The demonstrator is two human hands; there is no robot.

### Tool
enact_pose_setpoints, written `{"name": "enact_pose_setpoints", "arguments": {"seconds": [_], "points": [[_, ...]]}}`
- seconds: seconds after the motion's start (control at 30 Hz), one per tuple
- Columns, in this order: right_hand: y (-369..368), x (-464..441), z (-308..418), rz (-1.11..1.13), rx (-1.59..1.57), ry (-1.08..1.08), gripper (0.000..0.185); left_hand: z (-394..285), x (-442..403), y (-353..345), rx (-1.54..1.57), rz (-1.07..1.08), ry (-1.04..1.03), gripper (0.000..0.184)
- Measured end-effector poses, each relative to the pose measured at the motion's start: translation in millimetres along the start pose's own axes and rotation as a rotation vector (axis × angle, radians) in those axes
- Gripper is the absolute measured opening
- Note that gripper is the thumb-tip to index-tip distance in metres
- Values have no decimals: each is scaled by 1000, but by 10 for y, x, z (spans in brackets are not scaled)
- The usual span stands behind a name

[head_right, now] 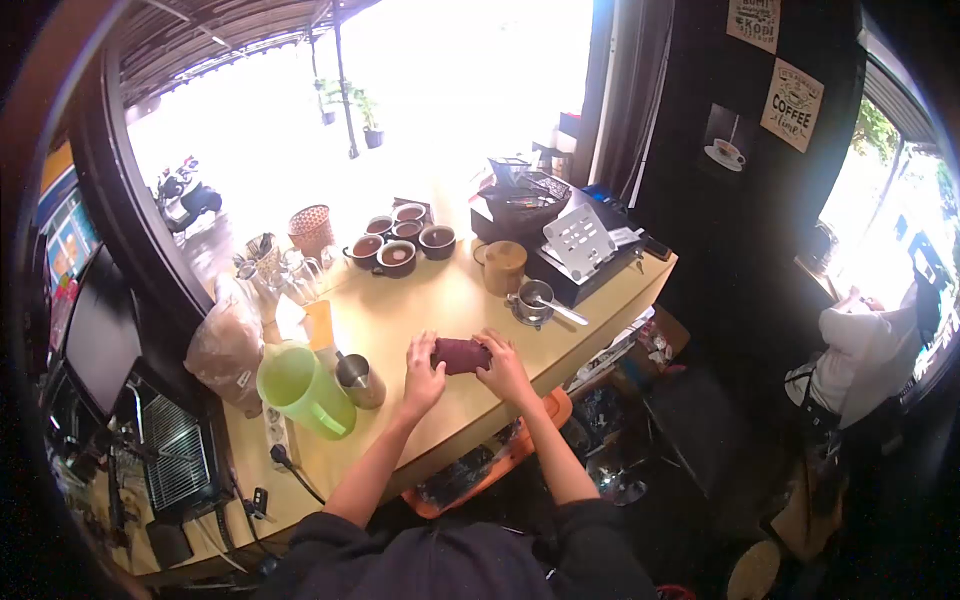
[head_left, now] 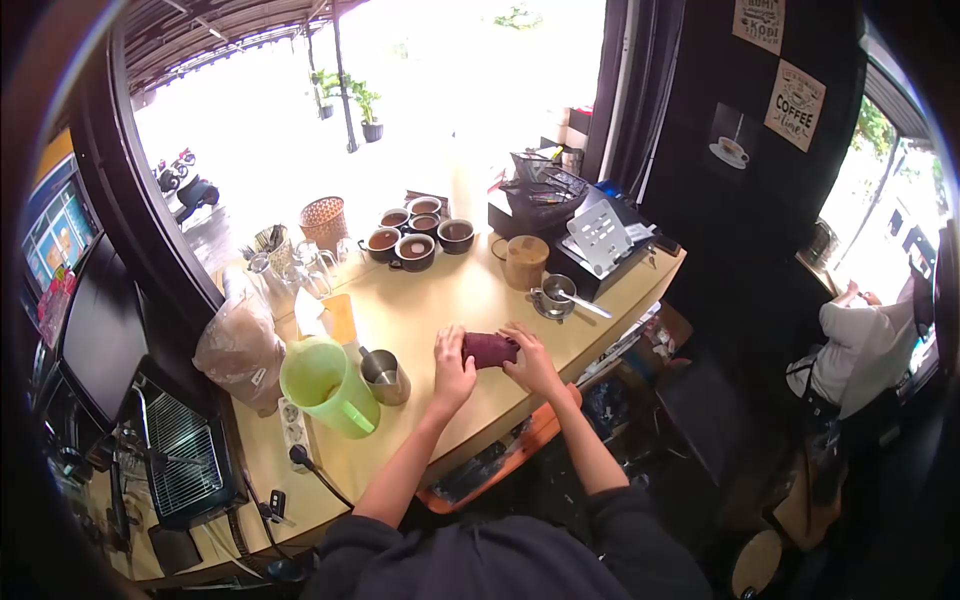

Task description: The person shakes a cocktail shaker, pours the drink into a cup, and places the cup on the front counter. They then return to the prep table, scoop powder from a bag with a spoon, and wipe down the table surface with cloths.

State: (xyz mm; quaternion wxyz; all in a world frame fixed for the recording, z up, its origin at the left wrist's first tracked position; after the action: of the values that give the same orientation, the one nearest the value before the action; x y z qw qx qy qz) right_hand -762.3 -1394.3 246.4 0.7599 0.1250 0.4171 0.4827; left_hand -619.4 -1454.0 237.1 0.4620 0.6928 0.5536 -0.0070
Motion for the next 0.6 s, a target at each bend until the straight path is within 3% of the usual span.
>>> {"name": "enact_pose_setpoints", "arguments": {"seconds": [0.03, 0.1, 0.13, 0.23, 0.37, 0.5, 0.6], "points": [[-22, 36, 37, 6, -5, 0, 52, 4, -13, 15, -4, 0, 6, 57], [-22, 148, 3, -54, 102, -82, 50, -87, 17, -221, 180, 245, -63, 59], [-187, 219, -16, 24, 189, -66, 48, -59, 95, -326, 180, 300, -26, 59], [-352, 339, 40, -1, 361, 1, 51, -68, 129, -393, 171, 257, -49, 60], [-356, 208, -52, 32, 308, -31, 52, 131, -42, -552, 268, 261, -125, 61], [-107, 301, 52, -17, 271, -94, 54, -69, 19, -394, 131, 278, -47, 59], [337, 755, 251, -247, 134, -149, 46, -450, 323, -102, -54, 251, -85, 58]]}}
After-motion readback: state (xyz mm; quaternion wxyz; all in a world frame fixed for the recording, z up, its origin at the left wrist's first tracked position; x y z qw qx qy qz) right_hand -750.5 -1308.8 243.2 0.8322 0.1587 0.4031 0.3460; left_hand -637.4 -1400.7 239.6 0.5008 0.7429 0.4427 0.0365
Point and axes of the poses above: each hand's wrist, its own x-axis away from the middle knuckle, its own y-axis out of the back of the hand, z = x × y, the point moved 10 cm from there along -x, towards the middle knuckle, and after that the axes turned 2 degrees about -z, right-handed, at the moved point
